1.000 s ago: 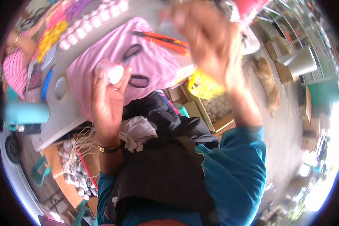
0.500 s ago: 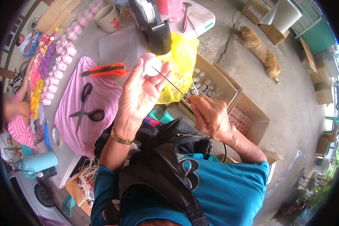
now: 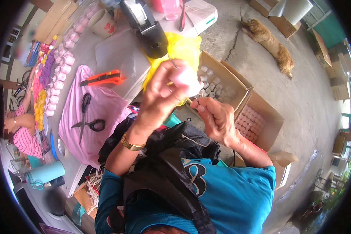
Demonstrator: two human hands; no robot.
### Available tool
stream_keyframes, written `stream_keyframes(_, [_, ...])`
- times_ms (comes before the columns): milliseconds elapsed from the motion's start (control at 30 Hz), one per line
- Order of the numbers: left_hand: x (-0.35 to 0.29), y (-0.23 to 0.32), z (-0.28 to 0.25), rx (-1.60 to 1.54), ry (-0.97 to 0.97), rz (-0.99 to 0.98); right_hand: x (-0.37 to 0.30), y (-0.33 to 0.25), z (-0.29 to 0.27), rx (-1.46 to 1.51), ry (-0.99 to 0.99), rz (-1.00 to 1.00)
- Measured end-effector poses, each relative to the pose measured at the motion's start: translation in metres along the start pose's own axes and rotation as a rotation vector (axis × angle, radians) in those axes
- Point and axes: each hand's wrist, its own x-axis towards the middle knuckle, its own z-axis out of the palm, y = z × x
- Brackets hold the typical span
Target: The person inserts wicks into small white candle containers, trims the wicks with scissors, and places the finished candles on the table. They repeat this process for multiple containers.
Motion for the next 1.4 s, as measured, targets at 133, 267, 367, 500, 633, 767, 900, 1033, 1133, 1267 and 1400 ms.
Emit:
stream_keyframes(133, [0.010, -0.007, 0.016, 0.055, -0.041, 0.046, 0.000, 0.008, -0.002, 0.007, 0.109, 0.024])
stream_keyframes(267, [0.019, 0.008, 0.006, 0.050, 0.027, 0.176, -0.012, 0.017, -0.004, -0.122, 0.141, -0.166])
stream_keyframes(367, [0.021, 0.020, -0.003, -0.097, 0.095, 0.109, -0.020, 0.018, -0.002, -0.122, 0.071, -0.151])
stream_keyframes(500, [0.017, 0.026, -0.010, -0.359, 0.177, -0.032, -0.016, 0.015, 0.006, -0.082, 0.080, -0.239])
stream_keyframes(633, [0.013, 0.023, -0.015, -0.418, 0.164, -0.001, -0.005, 0.009, 0.011, -0.129, 0.081, -0.281])
stream_keyframes(767, [0.008, 0.024, -0.017, -0.374, 0.188, 0.053, -0.001, 0.006, 0.012, -0.121, 0.049, -0.225])
stream_keyframes(900, [-0.006, 0.035, -0.025, -0.220, 0.298, 0.167, 0.004, 0.001, 0.017, -0.096, 0.059, -0.180])
stream_keyframes(1033, [-0.041, 0.060, -0.052, -0.067, 0.486, 0.402, 0.022, -0.013, 0.034, -0.061, 0.018, -0.180])
stream_keyframes(1133, [-0.076, 0.078, -0.074, -0.066, 0.657, 0.409, 0.043, -0.029, 0.061, -0.026, -0.067, -0.225])
stream_keyframes(1267, [-0.120, 0.090, -0.088, -0.157, 0.697, 0.457, 0.085, -0.057, 0.111, 0.039, -0.235, -0.315])
stream_keyframes(1400, [-0.159, 0.097, -0.092, -0.281, 0.707, 0.496, 0.147, -0.101, 0.178, -0.082, -0.112, -0.802])
